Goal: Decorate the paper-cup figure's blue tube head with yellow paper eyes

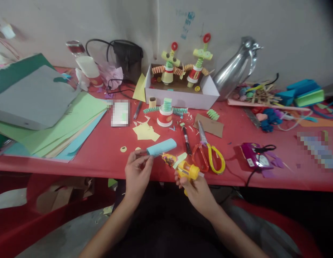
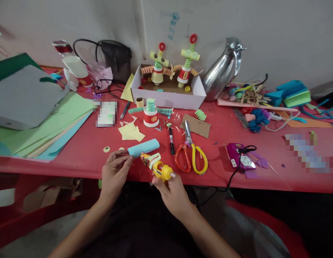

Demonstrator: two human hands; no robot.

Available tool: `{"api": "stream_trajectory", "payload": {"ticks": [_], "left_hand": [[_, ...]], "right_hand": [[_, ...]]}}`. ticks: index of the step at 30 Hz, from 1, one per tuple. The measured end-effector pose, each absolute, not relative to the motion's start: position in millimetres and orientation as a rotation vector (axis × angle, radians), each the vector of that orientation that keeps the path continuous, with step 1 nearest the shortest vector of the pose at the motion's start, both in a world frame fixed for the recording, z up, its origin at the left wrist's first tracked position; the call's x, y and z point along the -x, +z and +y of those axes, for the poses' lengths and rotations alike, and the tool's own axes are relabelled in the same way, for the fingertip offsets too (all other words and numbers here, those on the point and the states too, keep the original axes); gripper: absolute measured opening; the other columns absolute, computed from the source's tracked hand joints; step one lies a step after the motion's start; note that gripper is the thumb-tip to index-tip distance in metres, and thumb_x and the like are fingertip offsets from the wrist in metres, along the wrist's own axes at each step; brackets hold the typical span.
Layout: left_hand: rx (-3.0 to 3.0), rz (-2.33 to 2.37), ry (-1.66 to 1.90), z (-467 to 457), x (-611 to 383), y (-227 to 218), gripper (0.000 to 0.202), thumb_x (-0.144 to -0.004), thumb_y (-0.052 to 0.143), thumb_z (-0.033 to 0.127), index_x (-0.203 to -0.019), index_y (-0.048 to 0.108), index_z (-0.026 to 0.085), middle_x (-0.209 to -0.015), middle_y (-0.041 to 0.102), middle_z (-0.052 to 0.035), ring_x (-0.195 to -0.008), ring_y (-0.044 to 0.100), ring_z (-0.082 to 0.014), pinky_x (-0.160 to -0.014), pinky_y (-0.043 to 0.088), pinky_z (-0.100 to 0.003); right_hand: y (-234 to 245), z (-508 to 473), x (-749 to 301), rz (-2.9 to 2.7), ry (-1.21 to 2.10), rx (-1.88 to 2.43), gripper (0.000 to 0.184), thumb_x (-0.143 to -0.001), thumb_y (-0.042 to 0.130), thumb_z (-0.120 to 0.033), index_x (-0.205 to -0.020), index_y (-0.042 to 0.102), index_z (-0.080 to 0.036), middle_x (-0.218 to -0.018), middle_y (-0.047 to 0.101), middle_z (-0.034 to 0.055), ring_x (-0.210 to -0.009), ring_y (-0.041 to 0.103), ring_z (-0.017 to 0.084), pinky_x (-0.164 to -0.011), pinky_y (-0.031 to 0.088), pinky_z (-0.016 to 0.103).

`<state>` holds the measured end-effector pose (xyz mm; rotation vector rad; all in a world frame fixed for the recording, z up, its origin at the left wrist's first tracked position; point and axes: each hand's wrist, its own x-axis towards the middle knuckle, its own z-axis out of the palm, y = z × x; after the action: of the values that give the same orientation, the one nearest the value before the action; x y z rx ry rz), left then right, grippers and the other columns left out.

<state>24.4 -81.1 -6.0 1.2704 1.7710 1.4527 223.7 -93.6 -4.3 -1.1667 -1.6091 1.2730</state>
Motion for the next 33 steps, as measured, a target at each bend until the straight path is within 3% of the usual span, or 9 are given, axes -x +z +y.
{"api": "stream_trajectory", "payload": {"ticks": [9, 18, 33], "left_hand": [[-1.227, 1.759, 1.501, -81, -23, -15, 0.014, -0.079, 0.072, 0.036, -0.08, 0.079, 0.024, -0.097, 0.057, -0.0048, -0.092, 0.058, -0.0168, -0.071, 0.051, -0.027], [-1.168, 1.744, 1.482, -81, -23, -11, 0.013, -0.078, 0.073, 0.036, -0.079, 0.079, 0.024, -0.095, 0.058, -0.0042, -0.093, 0.058, -0.0168, -0.081, 0.051, -0.029], [-1.221, 1.748, 1.438, -82, -21, -15, 0.015, -0.082, 0.071, 0.037, -0.082, 0.079, 0.025, -0.095, 0.062, -0.0035, -0.094, 0.06, -0.0167, -0.081, 0.05, -0.028]], "right_hand": [[-1, -90, -221, -1.673, 1.177, 1.265, 0.043, -0.097, 0.05, -0.054, -0.082, 0.065, -0.017, -0.071, 0.063, 0.0048, -0.062, 0.06, 0.016, -0.056, 0.049, 0.026], [4, -85, -220, -1.689, 1.073, 1.358, 0.045, -0.096, 0.049, -0.056, -0.085, 0.065, -0.017, -0.06, 0.055, 0.0003, -0.053, 0.053, 0.015, -0.05, 0.044, 0.025], [14, -88, -216, -1.805, 0.958, 1.343, 0.043, -0.096, 0.05, -0.053, -0.069, 0.057, -0.02, -0.054, 0.054, -0.0007, -0.048, 0.051, 0.014, -0.05, 0.043, 0.024]]}}
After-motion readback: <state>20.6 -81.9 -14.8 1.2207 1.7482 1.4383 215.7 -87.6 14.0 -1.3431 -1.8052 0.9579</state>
